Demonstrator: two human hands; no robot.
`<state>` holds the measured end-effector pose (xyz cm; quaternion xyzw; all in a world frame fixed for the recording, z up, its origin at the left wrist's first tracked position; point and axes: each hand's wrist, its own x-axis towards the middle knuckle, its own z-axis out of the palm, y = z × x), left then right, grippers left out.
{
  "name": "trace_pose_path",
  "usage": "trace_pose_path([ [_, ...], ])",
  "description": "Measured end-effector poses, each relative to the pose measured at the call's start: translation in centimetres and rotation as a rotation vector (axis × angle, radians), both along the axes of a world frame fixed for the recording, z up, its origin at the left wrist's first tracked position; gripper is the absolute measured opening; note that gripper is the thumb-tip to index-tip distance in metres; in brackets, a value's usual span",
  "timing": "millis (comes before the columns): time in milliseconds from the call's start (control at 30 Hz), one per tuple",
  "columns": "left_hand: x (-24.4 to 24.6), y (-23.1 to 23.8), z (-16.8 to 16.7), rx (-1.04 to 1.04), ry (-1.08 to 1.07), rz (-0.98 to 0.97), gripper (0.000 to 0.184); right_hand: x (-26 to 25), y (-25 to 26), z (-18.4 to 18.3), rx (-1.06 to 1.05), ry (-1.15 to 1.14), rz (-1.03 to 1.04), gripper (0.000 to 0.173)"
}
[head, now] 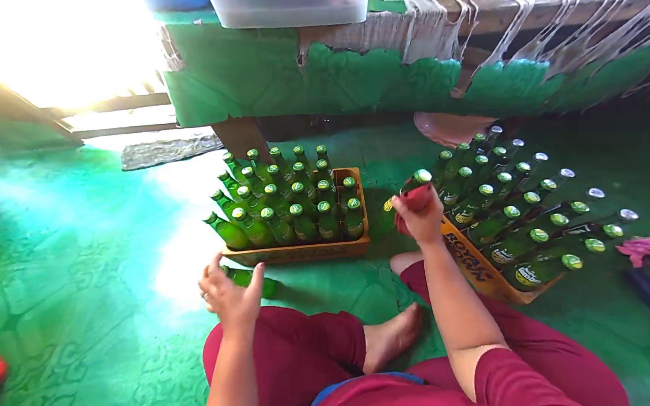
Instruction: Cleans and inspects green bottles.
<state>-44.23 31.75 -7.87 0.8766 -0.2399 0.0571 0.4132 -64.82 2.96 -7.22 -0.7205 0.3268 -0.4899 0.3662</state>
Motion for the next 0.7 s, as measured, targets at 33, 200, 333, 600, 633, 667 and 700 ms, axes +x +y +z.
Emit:
trace_pose_path([
  [33,0.6,0.9,-0.7,0.026,0.067,0.059,0.087,0.7,-0.9,0.1,-0.018,-0.022,0.007,0.055],
  [200,2.7,3.0,-4.2,-0.077,0.196,0.078,0.092,5.0,-4.3,-0.1,-0.193,-0.118,-0.003,0.053],
  [333,2.8,2.0,-6.2,-0.169,0.213,0.017,0.083,7.8,-6.2,0.4,-0.121,-0.082,0.057,0.056],
  [600,3.0,1.8,-6.9,-0.205,0.209,-0.014,0.058,11.3,-7.8,-2.0,0.062,0.366,0.204,0.061],
  [633,3.0,1.8,-6.8,-0.205,0.201,-0.016,0.057,11.4,-7.8,-2.1,0.092,0.445,0.219,0.059],
  [667,2.9,1.9,-6.8,-0.202,0.195,-0.018,0.057,11.5,-7.8,-2.4,0.138,0.506,0.238,0.056],
  [700,2.7,1.9,-6.7,-0.199,0.189,-0.023,0.056,11.5,-7.8,-2.8,0.191,0.540,0.257,0.058],
])
